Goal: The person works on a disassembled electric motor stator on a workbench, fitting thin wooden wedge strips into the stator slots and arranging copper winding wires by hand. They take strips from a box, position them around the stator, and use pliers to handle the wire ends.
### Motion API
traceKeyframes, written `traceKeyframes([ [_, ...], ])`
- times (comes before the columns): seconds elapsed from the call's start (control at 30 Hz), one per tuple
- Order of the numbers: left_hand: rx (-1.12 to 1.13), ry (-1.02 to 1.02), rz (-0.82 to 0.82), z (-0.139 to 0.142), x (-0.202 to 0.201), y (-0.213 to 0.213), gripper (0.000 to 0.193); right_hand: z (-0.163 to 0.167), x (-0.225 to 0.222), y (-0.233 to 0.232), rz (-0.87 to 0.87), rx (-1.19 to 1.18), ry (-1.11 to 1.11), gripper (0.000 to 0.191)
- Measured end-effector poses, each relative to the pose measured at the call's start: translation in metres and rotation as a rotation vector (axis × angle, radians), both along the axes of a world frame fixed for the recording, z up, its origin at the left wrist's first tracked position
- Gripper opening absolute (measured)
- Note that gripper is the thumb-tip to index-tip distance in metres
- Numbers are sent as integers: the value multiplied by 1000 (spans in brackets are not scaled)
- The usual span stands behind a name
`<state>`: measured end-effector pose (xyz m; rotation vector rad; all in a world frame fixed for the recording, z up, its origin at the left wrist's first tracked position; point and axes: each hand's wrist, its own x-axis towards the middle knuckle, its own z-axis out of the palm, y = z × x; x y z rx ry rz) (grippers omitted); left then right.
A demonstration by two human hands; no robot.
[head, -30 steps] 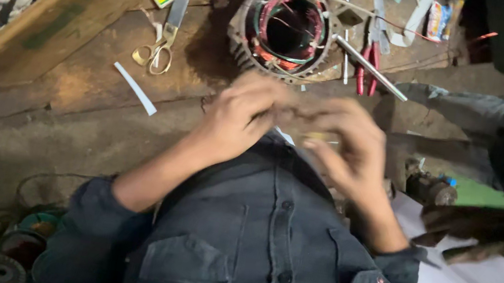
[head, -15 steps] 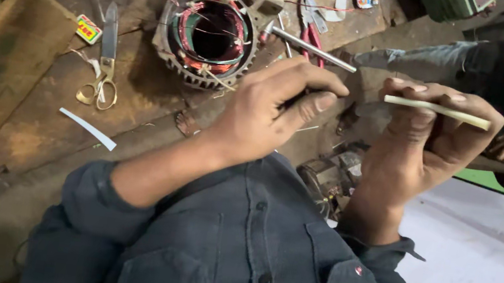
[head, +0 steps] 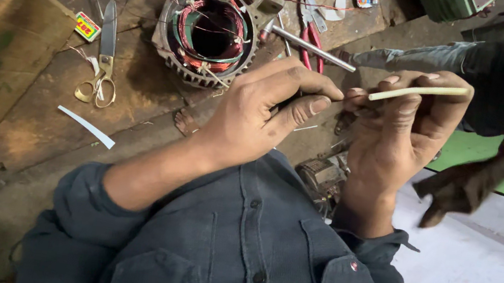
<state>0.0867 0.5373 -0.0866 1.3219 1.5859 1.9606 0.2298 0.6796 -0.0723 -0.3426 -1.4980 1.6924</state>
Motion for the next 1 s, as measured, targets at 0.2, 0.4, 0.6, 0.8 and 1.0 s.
traceKeyframes([
  [0.2, -15, 8, 4, 2, 0, 1, 19, 2, -7, 3, 25, -10, 39, 21],
  [0.4, 1, 12, 3, 6, -2, 1, 19, 5, -7, 2, 43, 3, 16, 22],
  [0.6, -11, -47, 8, 6, -5, 0, 21, 7, -7, -2, 62, 165, -81, 23],
  [0.8, 8, 11, 62, 5, -8, -7, 20, 9, -11, 0, 41, 83, -2, 22],
  [1.0, -28, 12, 50, 7, -8, -10, 21, 13, -14, 0, 64, 50, -7, 24],
])
